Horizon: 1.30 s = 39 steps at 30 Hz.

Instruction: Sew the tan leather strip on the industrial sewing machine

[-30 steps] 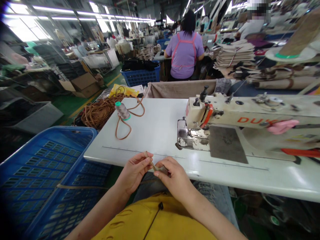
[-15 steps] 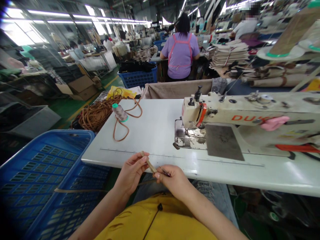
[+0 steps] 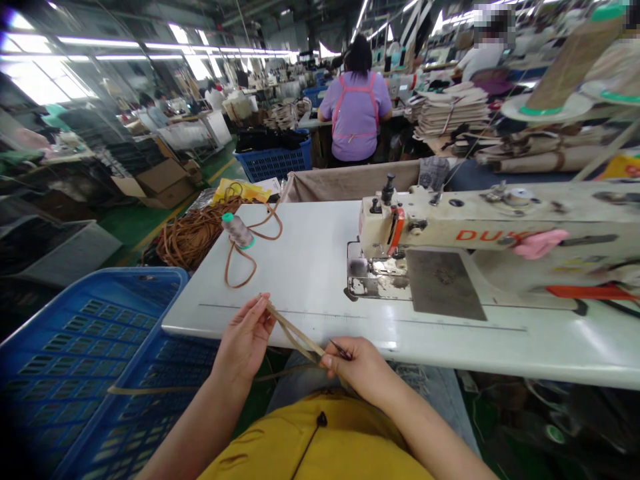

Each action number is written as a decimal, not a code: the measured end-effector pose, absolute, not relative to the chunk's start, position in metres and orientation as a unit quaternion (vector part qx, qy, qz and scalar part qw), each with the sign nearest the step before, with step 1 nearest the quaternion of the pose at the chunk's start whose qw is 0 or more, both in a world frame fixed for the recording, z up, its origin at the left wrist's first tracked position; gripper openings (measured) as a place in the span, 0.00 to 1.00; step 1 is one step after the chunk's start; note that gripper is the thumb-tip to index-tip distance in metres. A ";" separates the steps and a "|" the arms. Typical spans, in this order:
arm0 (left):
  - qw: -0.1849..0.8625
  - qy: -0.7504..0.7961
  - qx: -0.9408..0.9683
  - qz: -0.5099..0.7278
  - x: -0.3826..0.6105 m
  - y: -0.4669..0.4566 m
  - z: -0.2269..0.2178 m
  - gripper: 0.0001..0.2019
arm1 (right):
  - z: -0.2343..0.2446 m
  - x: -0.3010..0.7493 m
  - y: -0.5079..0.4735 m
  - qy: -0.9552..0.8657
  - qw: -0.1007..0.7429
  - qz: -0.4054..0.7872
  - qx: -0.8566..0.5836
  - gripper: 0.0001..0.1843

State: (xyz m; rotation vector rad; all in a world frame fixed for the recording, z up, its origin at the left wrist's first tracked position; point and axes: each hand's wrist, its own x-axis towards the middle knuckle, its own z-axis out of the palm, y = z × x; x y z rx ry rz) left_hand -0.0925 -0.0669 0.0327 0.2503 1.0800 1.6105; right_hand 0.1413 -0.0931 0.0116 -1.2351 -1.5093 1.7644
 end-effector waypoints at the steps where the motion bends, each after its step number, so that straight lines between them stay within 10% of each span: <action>1: 0.551 0.457 0.104 0.691 -0.095 -0.065 0.033 0.13 | 0.010 0.144 -0.094 -0.552 0.254 0.650 -0.456 0.18; 39: 0.466 0.476 0.034 0.745 -0.110 -0.046 0.042 0.07 | -0.004 0.206 -0.107 -0.527 0.166 0.665 -0.503 0.24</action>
